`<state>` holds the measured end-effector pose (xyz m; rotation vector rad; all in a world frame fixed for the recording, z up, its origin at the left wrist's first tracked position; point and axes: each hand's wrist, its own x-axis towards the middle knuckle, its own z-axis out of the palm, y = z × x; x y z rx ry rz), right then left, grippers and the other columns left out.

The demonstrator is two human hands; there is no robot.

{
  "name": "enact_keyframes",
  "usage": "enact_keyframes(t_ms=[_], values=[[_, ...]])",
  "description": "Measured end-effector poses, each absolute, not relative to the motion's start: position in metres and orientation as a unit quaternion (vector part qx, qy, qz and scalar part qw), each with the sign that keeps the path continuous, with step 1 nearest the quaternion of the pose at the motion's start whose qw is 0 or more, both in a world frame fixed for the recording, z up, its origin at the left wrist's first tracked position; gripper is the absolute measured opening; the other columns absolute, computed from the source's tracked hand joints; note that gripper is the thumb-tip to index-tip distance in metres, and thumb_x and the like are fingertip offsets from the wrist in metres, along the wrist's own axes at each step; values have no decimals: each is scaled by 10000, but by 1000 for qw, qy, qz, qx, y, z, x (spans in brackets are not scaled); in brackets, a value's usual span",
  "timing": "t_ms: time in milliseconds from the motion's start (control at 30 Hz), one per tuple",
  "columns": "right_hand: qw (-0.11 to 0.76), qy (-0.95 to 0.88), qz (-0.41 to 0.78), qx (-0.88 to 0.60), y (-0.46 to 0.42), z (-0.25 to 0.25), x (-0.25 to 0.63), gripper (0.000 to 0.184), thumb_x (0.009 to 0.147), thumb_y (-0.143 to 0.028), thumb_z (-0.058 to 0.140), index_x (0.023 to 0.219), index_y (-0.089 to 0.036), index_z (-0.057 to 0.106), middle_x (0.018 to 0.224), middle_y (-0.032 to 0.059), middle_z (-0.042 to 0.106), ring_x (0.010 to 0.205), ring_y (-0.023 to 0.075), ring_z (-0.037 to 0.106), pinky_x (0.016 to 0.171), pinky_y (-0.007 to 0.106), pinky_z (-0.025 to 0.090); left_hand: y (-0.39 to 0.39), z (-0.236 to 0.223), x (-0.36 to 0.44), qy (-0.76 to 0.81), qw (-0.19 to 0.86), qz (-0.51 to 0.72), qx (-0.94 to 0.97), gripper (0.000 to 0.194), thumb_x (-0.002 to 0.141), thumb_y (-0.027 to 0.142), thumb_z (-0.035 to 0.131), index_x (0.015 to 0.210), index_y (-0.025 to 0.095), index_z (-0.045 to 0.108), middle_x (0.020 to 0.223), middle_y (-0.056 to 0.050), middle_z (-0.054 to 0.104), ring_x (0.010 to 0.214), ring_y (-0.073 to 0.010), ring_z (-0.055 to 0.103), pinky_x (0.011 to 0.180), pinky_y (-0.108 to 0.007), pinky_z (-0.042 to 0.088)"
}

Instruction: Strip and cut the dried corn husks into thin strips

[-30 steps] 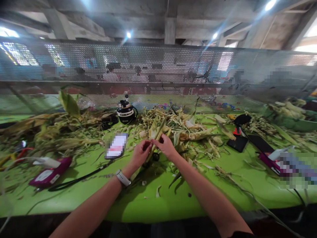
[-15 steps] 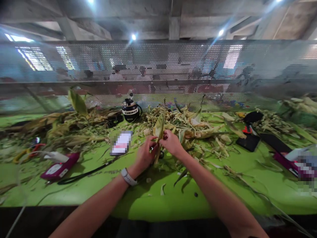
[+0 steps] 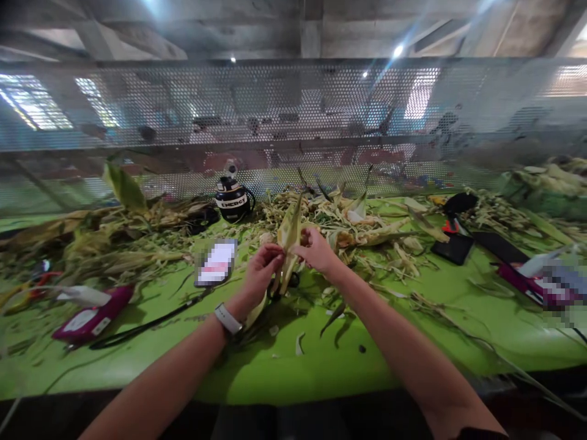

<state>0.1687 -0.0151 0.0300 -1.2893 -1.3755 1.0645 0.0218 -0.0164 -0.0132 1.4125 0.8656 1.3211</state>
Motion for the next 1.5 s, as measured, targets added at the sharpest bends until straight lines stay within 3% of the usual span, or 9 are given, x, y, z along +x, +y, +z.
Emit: enact_keyframes(t_ms=[100, 200, 400, 700, 867, 1100, 1300, 1500], values=[[492, -561, 422, -515, -14, 30, 171, 448, 542, -127, 597, 952, -199, 431, 645, -70, 541, 471, 87, 489, 416, 203, 357, -17, -9, 20, 361, 545, 530, 541, 217, 706, 297, 616, 890, 182, 621, 856, -22, 652, 745, -115, 576, 699, -235, 453], [495, -567, 433, -495, -14, 31, 173, 442, 538, -105, 598, 940, -192, 434, 633, -74, 556, 517, 94, 536, 487, 214, 418, -18, -6, 20, 377, 546, 529, 530, 242, 688, 307, 640, 890, 174, 650, 866, -32, 659, 732, -112, 579, 687, -236, 456], [485, -567, 475, -467, -17, 36, 172, 409, 558, -96, 554, 943, -180, 441, 614, -70, 574, 486, 88, 526, 501, 222, 434, -15, -7, 17, 376, 512, 549, 543, 403, 560, 292, 787, 827, 176, 509, 673, 44, 580, 596, -76, 542, 584, -195, 424], [477, -637, 363, -485, -10, 15, 169, 234, 668, -198, 582, 888, -180, 505, 701, -23, 615, 590, 108, 578, 529, 214, 449, -26, -4, 20, 386, 494, 495, 602, 389, 655, 407, 713, 879, 166, 505, 564, 52, 554, 488, -73, 501, 475, -171, 370], [460, -593, 461, -473, -12, 25, 170, 183, 649, -222, 598, 785, -179, 483, 556, -59, 552, 451, 89, 510, 424, 196, 391, -28, 0, 18, 401, 520, 490, 573, 390, 680, 392, 682, 942, 169, 497, 571, 46, 575, 480, -89, 527, 469, -183, 387], [481, -505, 545, -465, -16, 19, 163, 195, 663, -253, 606, 820, -182, 515, 583, -55, 559, 436, 73, 472, 410, 188, 371, -31, 5, 16, 385, 503, 486, 602, 231, 724, 342, 631, 861, 159, 593, 740, -13, 632, 640, -113, 568, 613, -232, 457], [471, -531, 537, -455, -19, 9, 160, 190, 668, -279, 659, 796, -176, 562, 713, -7, 598, 600, 108, 528, 518, 219, 434, -30, 1, 12, 444, 445, 457, 629, 280, 612, 320, 753, 676, 158, 533, 565, 55, 485, 512, -69, 426, 486, -184, 338], [465, -464, 605, -449, -20, 7, 160, 244, 647, -325, 700, 755, -167, 547, 669, -21, 587, 609, 105, 528, 590, 231, 431, -22, -1, 6, 465, 539, 409, 570, 326, 658, 391, 713, 760, 171, 496, 532, 75, 458, 453, -53, 382, 441, -166, 266]])
